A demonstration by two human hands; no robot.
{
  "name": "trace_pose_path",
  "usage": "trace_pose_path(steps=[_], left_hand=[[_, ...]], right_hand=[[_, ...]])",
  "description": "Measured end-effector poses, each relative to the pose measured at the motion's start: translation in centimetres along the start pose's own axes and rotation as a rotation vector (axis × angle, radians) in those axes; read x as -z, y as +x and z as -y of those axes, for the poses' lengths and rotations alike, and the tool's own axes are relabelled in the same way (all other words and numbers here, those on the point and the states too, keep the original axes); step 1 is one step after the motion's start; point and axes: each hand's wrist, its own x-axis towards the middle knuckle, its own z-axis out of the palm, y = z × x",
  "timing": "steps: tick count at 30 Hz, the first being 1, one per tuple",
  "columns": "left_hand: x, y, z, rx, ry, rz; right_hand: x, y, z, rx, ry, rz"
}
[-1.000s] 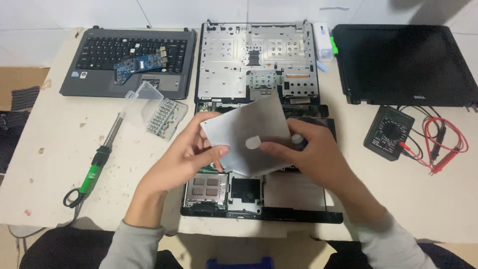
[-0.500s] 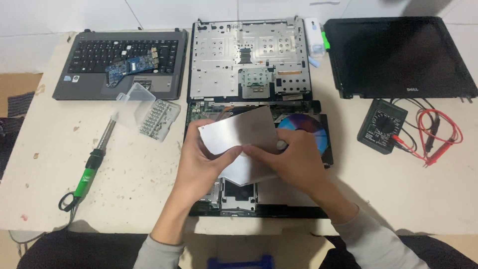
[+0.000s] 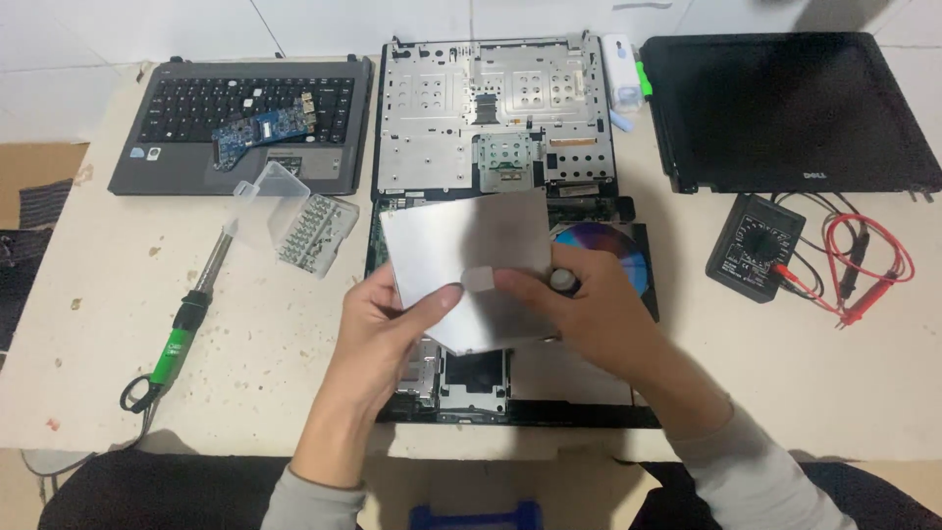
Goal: Disassembling a laptop by removing the top cover, unscrewing internal components, and removing a disc
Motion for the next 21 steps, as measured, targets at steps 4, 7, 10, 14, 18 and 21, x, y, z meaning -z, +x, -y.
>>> trace_pose_path(steps=[4, 7, 10, 14, 18, 21], left_hand=[[-1.4, -0.3, -1.9, -0.063, 0.138, -0.012], [-1.4, 0.0, -2.2, -0.113, 0.172, -0.005], [-1.4, 0.3, -2.3, -0.162, 0.239, 0.016], [-1.5, 0.5, -2.2, -0.245, 0.337, 0.013], [-1.8, 0.1, -2.9, -0.255, 0.331, 0.021], [-1.0, 0.2, -1.3, -0.183, 0.163, -0.005]], right_hand=[[-0.4, -0.2, 0.3, 0.041, -0.005, 0.014], [-0.1, -0.1, 0.2, 0.043, -0.046, 0.017], [-0.1, -0.3, 2.5, 0.066, -0.071, 0.030], [0.0, -0.7, 3.2, 0.055, -0.123, 0.021], [0.3, -1.0, 3.0, 0.054, -0.116, 0.023], [0.4, -0.8, 3.5, 0.034, -0.101, 0.019]])
